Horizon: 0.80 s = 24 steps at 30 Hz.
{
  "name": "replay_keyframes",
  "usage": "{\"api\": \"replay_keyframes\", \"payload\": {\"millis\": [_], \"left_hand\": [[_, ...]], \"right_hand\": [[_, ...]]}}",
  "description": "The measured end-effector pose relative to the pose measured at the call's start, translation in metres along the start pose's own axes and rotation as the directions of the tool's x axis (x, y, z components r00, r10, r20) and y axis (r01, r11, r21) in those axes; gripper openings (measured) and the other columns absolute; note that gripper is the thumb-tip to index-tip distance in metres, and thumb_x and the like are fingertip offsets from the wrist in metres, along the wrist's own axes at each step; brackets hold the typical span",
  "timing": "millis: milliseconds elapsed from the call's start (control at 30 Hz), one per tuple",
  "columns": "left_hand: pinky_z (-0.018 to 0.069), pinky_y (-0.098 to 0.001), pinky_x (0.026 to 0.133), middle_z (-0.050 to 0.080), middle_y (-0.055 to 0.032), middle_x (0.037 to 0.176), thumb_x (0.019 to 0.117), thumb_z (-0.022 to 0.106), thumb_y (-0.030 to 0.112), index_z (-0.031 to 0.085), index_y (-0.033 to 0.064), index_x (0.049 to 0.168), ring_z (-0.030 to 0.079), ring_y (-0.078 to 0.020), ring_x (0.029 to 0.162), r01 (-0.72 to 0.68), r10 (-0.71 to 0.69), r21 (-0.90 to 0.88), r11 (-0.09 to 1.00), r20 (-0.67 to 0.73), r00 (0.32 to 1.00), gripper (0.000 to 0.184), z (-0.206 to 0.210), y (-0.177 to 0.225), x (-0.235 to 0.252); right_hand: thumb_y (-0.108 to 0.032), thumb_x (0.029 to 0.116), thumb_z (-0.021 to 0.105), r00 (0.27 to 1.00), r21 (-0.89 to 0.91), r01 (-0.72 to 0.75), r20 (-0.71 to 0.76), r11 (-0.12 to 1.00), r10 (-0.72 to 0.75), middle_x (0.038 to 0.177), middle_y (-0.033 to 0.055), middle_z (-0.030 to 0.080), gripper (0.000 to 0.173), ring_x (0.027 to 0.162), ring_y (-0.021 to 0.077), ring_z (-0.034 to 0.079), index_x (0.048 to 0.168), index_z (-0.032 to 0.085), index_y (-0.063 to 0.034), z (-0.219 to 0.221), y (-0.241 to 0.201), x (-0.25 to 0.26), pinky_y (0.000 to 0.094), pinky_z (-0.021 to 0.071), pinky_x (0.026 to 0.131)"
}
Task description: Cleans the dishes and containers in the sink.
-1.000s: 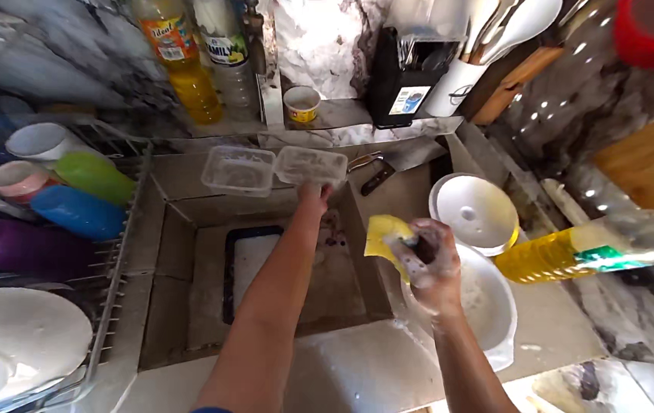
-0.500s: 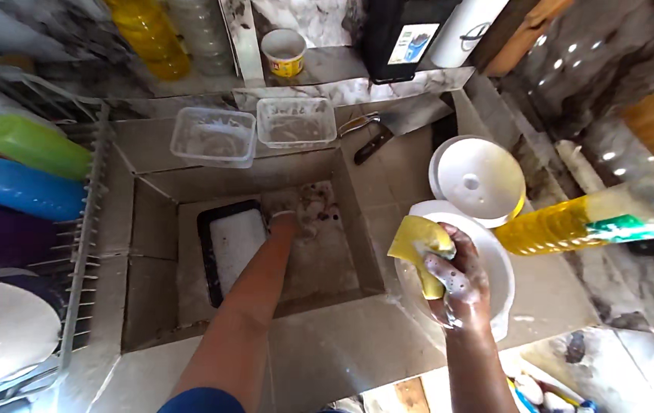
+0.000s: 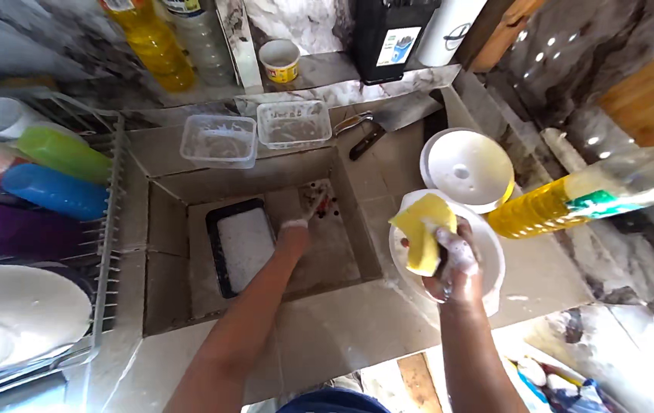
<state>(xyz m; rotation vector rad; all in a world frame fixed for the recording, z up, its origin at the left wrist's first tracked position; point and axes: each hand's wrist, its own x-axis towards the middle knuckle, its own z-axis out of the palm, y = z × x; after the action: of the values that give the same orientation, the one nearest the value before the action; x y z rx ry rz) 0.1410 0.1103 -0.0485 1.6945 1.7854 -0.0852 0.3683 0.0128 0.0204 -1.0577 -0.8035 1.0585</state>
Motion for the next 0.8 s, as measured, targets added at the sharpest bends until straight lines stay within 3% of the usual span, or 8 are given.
{"api": "replay_keyframes", "payload": {"millis": [167,267,367,500,567,633,733,800], "left_hand": [[0.048,-0.0495,0.102,0.057,-0.0256,0.137,0.1023,0.054,0.002,0.04,0.0011,0.152,0.059,-0.034,0.121,0.019,0.0,-0.514,0.858,0.036,0.999,0.052,-0.028,-0.002,-0.034],[0.0559,-0.0305,0.084,0.061,-0.0099,0.117,0.1015,0.044,-0.007,0.038,0.0064,0.149,0.064,-0.0125,0.096,-0.023,0.187,-0.826,0.563,0.1,0.977,0.05,-0.035,-0.018,-0.07],[0.0582,-0.0258,0.078,0.065,-0.0031,0.101,0.0946,0.046,-0.014,0.045,0.0005,0.132,0.066,-0.0073,0.085,-0.041,0.282,-0.92,0.389,0.077,0.956,0.04,-0.038,-0.029,-0.095],[0.0598,-0.0262,0.08,0.068,0.0005,0.105,0.091,0.052,0.003,0.04,0.0074,0.139,0.069,-0.0071,0.09,-0.123,0.352,-0.991,0.055,-0.096,0.931,0.05,-0.029,-0.05,-0.112],[0.0613,-0.031,0.082,0.074,0.0001,0.106,0.0845,0.074,0.054,0.057,0.015,0.127,0.072,-0.0113,0.095,-0.129,0.451,-0.968,-0.216,-0.216,0.866,0.06,-0.014,-0.065,-0.098],[0.0615,-0.0332,0.084,0.077,0.0016,0.105,0.0726,0.069,0.079,0.071,0.0222,0.118,0.073,-0.0109,0.096,-0.175,0.489,-0.915,-0.364,-0.348,0.8,0.073,-0.01,-0.064,-0.08],[0.0585,-0.0259,0.082,0.072,0.0056,0.102,0.1041,0.034,0.06,0.064,0.022,0.118,0.068,-0.0037,0.094,-0.412,0.248,-0.81,-0.416,-0.537,0.806,0.051,-0.01,-0.051,-0.07],[0.0592,-0.0313,0.08,0.072,-0.0007,0.108,0.1033,0.033,0.062,0.062,0.0184,0.126,0.068,-0.0099,0.096,-0.415,0.135,-0.798,-0.436,-0.514,0.847,0.057,-0.017,-0.054,-0.062]], "right_hand": [[-0.012,0.0965,0.062,0.996,-0.511,0.053,0.084,0.858,-0.011,0.094,0.0144,0.063,0.044,0.076,0.017,0.066,0.132,0.046,0.0082,0.06,0.029,0.0,0.035,0.0578,0.072],[-0.018,0.1018,0.061,0.922,-0.694,0.176,0.364,0.698,0.13,0.135,0.0232,0.063,0.058,0.124,0.0316,0.062,0.153,0.041,0.0017,0.111,0.055,-0.006,0.0467,0.0488,0.106],[-0.028,0.1016,0.062,0.796,-0.702,0.429,0.591,0.569,0.129,0.166,0.0243,0.029,0.057,0.154,0.0471,0.021,0.154,0.048,-0.0111,0.145,0.075,0.02,0.0635,0.0172,0.124],[-0.022,0.1024,0.061,0.856,-0.661,0.444,0.513,0.606,-0.068,0.119,0.0272,0.07,0.036,0.11,0.0444,0.068,0.129,0.065,0.0022,0.176,0.06,0.053,0.0627,0.0518,0.096],[-0.017,0.1011,0.061,0.889,-0.615,0.433,0.414,0.659,-0.198,0.109,0.0286,0.072,0.033,0.102,0.0457,0.071,0.124,0.067,0.0054,0.198,0.057,0.047,0.0637,0.0533,0.09],[-0.017,0.1026,0.058,0.925,-0.582,0.372,0.299,0.723,-0.235,0.11,0.0294,0.071,0.034,0.102,0.046,0.069,0.127,0.065,0.0055,0.223,0.055,0.031,0.0633,0.0528,0.088],[-0.019,0.1039,0.055,0.952,-0.666,0.26,0.297,0.699,-0.071,0.125,0.0283,0.066,0.04,0.116,0.044,0.065,0.138,0.059,0.0019,0.233,0.061,0.014,0.0605,0.0499,0.099],[-0.019,0.1041,0.055,0.857,-0.717,0.349,0.505,0.603,0.105,0.14,0.0303,0.057,0.046,0.13,0.0458,0.055,0.146,0.052,0.0003,0.218,0.068,-0.02,0.0601,0.0448,0.109]]}}
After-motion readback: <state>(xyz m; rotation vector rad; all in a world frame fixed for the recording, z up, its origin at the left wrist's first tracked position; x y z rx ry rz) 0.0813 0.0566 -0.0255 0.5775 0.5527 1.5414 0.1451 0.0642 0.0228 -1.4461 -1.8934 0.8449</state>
